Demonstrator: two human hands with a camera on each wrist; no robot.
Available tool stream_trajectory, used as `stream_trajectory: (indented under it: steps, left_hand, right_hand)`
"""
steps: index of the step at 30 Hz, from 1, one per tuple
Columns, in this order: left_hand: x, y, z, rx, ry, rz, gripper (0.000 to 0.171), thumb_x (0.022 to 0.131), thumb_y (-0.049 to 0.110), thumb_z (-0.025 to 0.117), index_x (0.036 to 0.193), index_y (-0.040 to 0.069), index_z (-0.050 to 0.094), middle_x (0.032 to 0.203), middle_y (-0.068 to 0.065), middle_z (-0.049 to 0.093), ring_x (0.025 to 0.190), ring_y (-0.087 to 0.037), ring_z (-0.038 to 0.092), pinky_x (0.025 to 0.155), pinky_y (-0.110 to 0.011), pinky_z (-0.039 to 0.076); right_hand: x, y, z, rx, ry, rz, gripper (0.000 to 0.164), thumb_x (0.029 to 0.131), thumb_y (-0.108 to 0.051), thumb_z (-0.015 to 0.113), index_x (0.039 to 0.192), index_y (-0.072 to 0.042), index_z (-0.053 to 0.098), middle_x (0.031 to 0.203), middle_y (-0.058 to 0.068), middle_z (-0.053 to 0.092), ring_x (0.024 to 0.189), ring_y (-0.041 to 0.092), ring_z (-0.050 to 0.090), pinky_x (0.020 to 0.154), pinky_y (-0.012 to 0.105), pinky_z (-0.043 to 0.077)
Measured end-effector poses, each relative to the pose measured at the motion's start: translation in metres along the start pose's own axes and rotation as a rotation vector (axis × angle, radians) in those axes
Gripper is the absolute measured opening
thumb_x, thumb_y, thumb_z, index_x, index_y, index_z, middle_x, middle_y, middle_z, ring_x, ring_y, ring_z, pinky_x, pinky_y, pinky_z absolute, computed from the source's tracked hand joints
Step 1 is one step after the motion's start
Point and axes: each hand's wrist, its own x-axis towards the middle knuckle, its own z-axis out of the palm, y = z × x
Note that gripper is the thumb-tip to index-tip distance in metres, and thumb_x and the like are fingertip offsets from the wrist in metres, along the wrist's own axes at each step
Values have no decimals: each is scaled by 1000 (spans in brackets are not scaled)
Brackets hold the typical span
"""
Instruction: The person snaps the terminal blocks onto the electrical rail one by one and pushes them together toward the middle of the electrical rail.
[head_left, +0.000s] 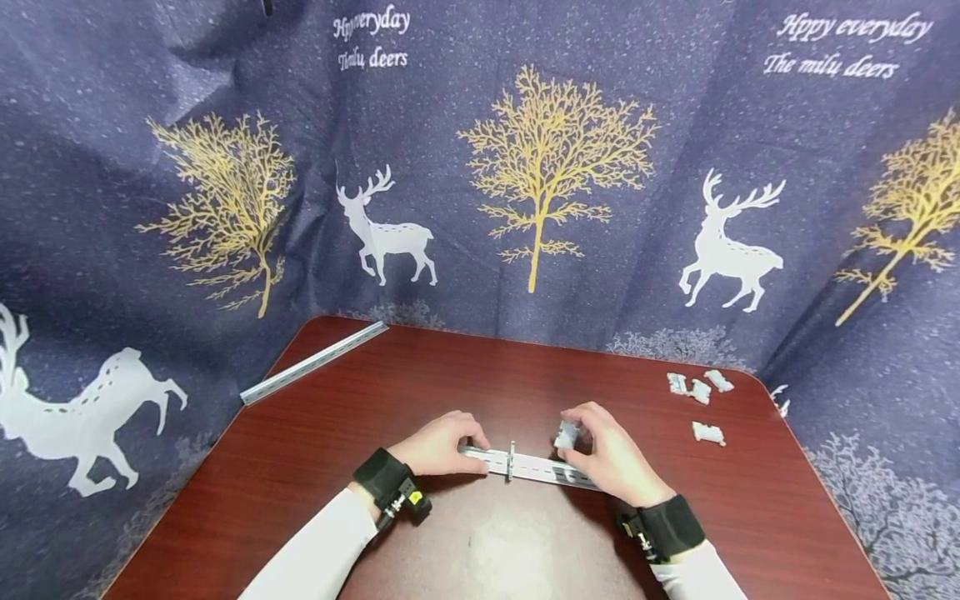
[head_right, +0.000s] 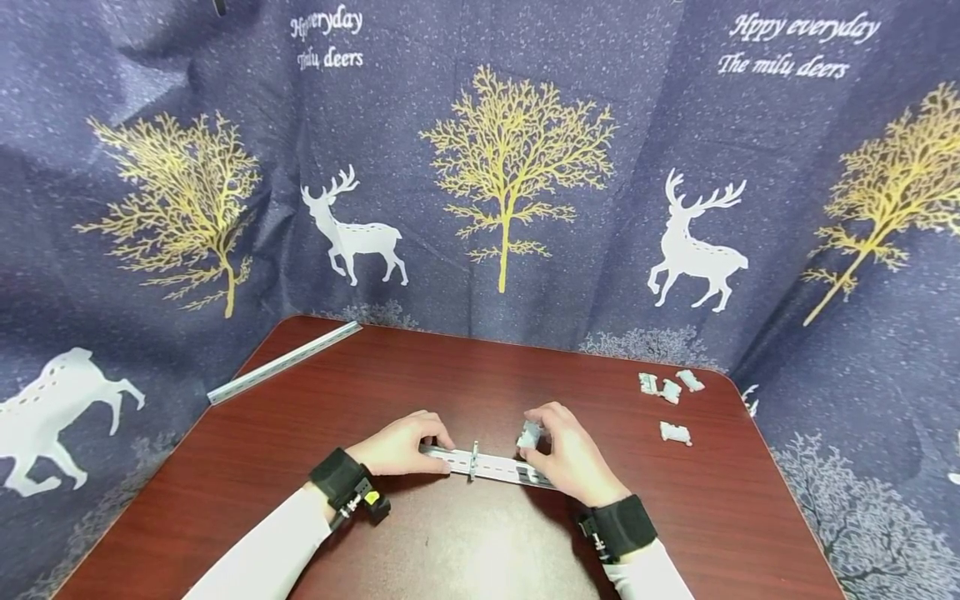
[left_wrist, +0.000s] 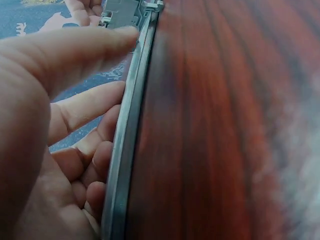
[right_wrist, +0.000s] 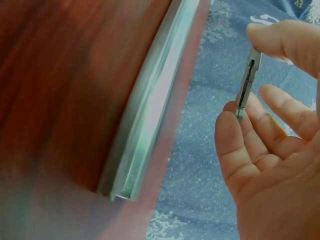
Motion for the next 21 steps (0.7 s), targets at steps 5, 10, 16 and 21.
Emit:
stream_trajectory:
  steps: [5,10,16,21]
  left_hand:
    - [1,-4,-5,-81,-15,-38,30,96,40,87,118,20,83,99,16,69,92,-6,61,83,-29,53]
    - [2,1,-13,-185,36,-101,36,102,37,83,126,12,79,104,12,74,95,-10,67,88,-34,57]
    - [13,22,-16,-281,95,-148,33,107,43,75,125,16,80,108,9,77,102,-13,70,95,-41,56]
    - [23,38,-11,-325,106,-150,25,107,41,74,118,20,82,100,10,78,95,-10,71,93,-38,57]
  right_hand:
    - [0,-2,0,7,12,-8,53,88,-10,94,135,-5,72,125,-1,69,97,13,63,83,34,56]
    - [0,-7,2,25,37,-27,54,87,-9,94,136,-8,72,127,-1,68,96,13,63,82,34,57]
    - [0,-14,7,37,51,-67,57,87,-10,95,138,-9,70,129,0,68,95,16,65,81,34,58]
    - [1,-22,12,84,45,-118,56,87,-8,94,138,-7,70,128,2,68,93,23,67,78,38,60]
